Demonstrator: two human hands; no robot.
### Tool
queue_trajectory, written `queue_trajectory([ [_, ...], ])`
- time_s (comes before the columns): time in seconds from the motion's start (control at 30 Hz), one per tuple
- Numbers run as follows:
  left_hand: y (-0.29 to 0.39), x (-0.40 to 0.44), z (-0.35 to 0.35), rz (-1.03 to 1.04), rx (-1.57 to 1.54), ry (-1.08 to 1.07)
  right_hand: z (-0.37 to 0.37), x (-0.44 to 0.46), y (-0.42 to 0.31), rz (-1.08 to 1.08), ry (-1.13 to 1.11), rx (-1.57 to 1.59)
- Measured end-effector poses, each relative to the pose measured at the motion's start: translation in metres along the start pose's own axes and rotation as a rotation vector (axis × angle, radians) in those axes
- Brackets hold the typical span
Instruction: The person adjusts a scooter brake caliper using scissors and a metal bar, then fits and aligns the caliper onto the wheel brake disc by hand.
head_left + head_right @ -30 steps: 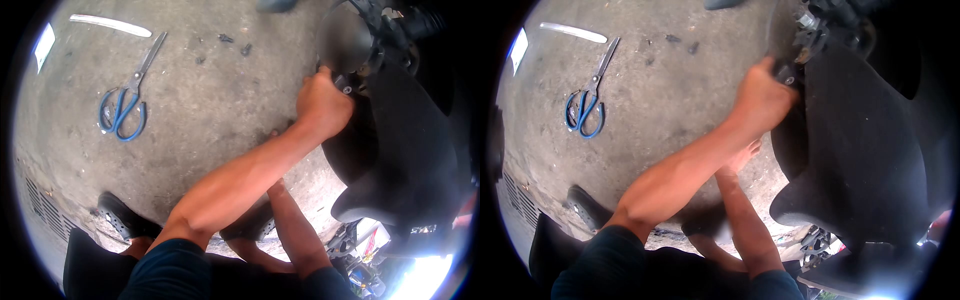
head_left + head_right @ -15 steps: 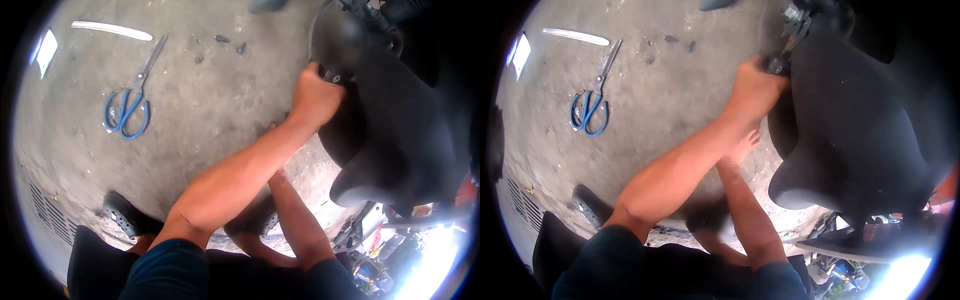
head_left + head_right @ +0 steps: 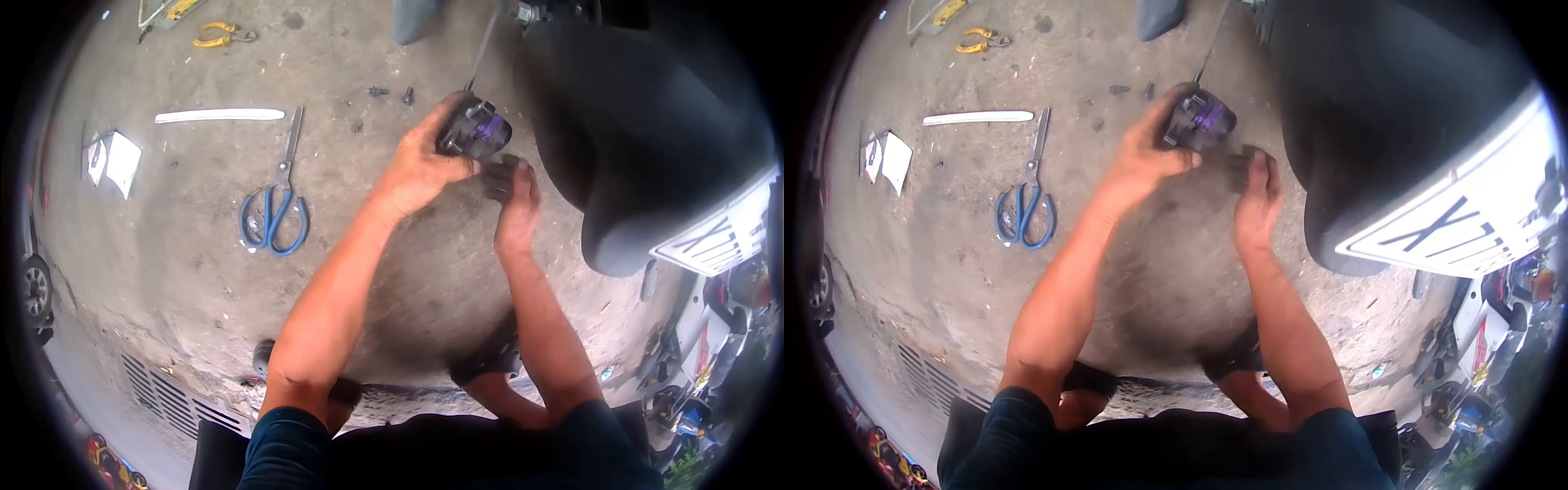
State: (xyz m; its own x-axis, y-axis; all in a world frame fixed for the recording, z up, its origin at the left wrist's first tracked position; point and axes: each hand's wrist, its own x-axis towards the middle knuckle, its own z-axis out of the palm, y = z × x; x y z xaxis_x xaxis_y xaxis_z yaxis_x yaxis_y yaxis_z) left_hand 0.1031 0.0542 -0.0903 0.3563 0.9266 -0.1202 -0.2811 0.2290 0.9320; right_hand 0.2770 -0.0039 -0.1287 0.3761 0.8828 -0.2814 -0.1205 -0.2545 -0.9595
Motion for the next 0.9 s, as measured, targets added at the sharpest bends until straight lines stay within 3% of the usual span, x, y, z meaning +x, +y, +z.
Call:
queue_trajectory([
  [0.03,0.005,-0.001,-0.004,0.004,0.046,-0.02,0.007,0.002,-0.019,0.176,-0.099,0.124],
  [0.17,0.023,0.003,-0.015,0.068,0.222,-0.138,0.053,0.019,-0.061,0.354,-0.282,0.581],
  [0.23,0.03,0.002,-0.017,0.036,0.172,-0.148,0.061,0.027,-0.075,0.439,-0.391,0.677],
  [0.37,0.039,-0.004,-0.028,0.013,0.156,-0.128,0.07,0.057,-0.053,0.378,-0.498,0.605],
  [0.47,0.018,-0.017,-0.027,0.19,0.229,0.118,0.082,0.045,-0.061,0.41,-0.501,0.723],
  [0.57,0.023,-0.037,-0.012,0.062,0.148,0.385,0.092,0.036,-0.06,0.402,-0.487,0.811],
  [0.8,0.003,-0.069,-0.005,0.095,0.069,0.524,0.094,0.042,-0.032,0.387,-0.657,1.153],
  [0.9,0.003,-0.081,-0.01,0.069,0.075,0.549,0.093,0.047,-0.027,0.385,-0.858,1.275],
])
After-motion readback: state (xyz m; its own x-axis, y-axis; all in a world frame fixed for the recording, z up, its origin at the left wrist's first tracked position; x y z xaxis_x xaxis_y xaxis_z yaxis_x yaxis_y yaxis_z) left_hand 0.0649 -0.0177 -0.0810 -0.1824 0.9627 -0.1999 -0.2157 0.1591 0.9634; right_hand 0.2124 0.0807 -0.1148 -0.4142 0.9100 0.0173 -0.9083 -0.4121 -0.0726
